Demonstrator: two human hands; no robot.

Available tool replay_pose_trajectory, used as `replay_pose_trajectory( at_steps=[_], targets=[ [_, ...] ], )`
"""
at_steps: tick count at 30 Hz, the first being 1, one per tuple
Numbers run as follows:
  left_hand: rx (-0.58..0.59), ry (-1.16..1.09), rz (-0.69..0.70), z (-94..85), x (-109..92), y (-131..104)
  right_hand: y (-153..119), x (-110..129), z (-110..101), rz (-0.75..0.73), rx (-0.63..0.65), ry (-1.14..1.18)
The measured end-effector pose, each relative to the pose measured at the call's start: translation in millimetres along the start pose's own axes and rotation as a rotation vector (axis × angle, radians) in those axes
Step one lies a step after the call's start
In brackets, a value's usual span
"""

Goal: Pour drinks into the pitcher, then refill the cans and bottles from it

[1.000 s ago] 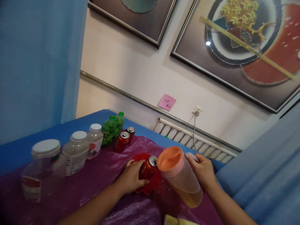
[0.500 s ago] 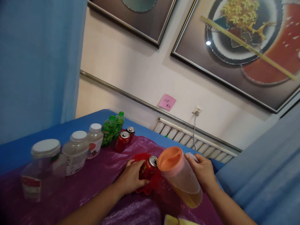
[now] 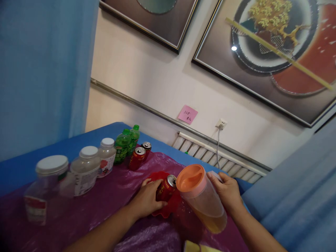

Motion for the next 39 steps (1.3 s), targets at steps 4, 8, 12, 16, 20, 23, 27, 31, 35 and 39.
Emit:
replay_pose_trajectory(
  at_steps=[4,8,12,16,20,23,27,31,35,39],
  targets=[
    [0.015,0.009,-0.005,-0.8,-1.5,-0.6,0.9,-2.5,1.1,0.000,-0.008,0.003],
    [0.013,0.000,0.003,-1.5,-1.9,-1.0,1.9,-5.2,2.1,0.007,-0.009,0.012],
    [0.007,-0.001,0.002,-1.4,-2.0,-1.1,1.7,-5.4,2.2,0.018,0.000,0.024],
    [-0.001,-0.010,0.004,-1.2,-3.0,-1.2,0.8,-4.1,1.5,0.023,0.007,0.011],
    [0.006,-0.018,0.005,-1.9,-3.8,-1.6,0.8,-5.2,1.8,0.032,0.020,0.026],
    [0.010,-0.006,0.006,-2.5,-3.9,-1.7,1.5,-7.3,2.4,0.037,0.025,0.025],
    [0.004,-0.002,0.010,-2.1,-2.8,-1.6,2.4,-9.4,2.4,0.024,0.019,0.009],
    [0.001,-0.008,0.010,-1.6,-2.0,-1.3,1.9,-9.0,2.0,0.025,0.014,0.008],
    [0.006,0.005,0.008,-1.8,-1.8,-1.2,0.1,-5.2,1.5,0.008,0.006,-0.003],
    [0.013,0.009,0.007,-2.1,-2.1,-1.2,-1.0,-3.0,1.2,0.008,0.001,0.002]
  ],
)
Point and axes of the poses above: each hand's wrist, its own y-axis towards the middle knuckle, its own z-axis out of the palm, x = y × z, the point moved 2 cm from there along y, towards the middle knuckle, and after that the axes turned 8 degrees about -y, right-handed, at the moved point
